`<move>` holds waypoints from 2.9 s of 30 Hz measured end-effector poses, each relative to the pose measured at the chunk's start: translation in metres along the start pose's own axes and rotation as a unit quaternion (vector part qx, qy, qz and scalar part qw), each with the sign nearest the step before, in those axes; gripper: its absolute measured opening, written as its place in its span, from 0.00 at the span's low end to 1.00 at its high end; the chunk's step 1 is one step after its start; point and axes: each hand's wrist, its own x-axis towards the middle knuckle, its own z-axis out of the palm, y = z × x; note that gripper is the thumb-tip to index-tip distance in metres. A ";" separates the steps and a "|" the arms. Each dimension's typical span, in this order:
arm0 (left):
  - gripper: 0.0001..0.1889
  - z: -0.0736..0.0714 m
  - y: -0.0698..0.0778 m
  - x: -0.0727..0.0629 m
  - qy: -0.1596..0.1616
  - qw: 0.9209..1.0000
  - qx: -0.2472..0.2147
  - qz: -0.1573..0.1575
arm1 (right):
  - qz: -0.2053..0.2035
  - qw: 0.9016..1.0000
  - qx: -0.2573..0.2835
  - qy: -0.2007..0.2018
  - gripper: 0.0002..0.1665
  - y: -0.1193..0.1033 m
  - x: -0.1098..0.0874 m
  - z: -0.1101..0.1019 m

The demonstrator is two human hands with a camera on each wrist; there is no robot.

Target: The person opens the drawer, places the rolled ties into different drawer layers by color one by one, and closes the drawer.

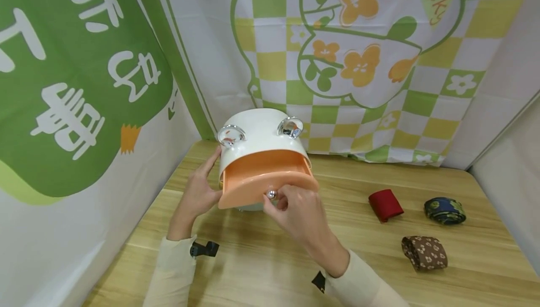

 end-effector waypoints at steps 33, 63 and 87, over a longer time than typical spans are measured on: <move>0.57 0.000 0.000 0.000 0.005 1.000 0.011 0.012 | -0.016 0.999 0.019 0.027 0.18 -0.002 -0.017 -0.006; 0.56 0.000 -0.001 0.001 0.003 1.000 0.019 0.005 | -0.018 0.999 0.034 0.021 0.16 -0.005 -0.029 -0.010; 0.56 0.001 0.001 0.001 0.007 1.000 0.013 -0.008 | -0.020 1.000 0.018 0.006 0.14 0.005 -0.049 -0.014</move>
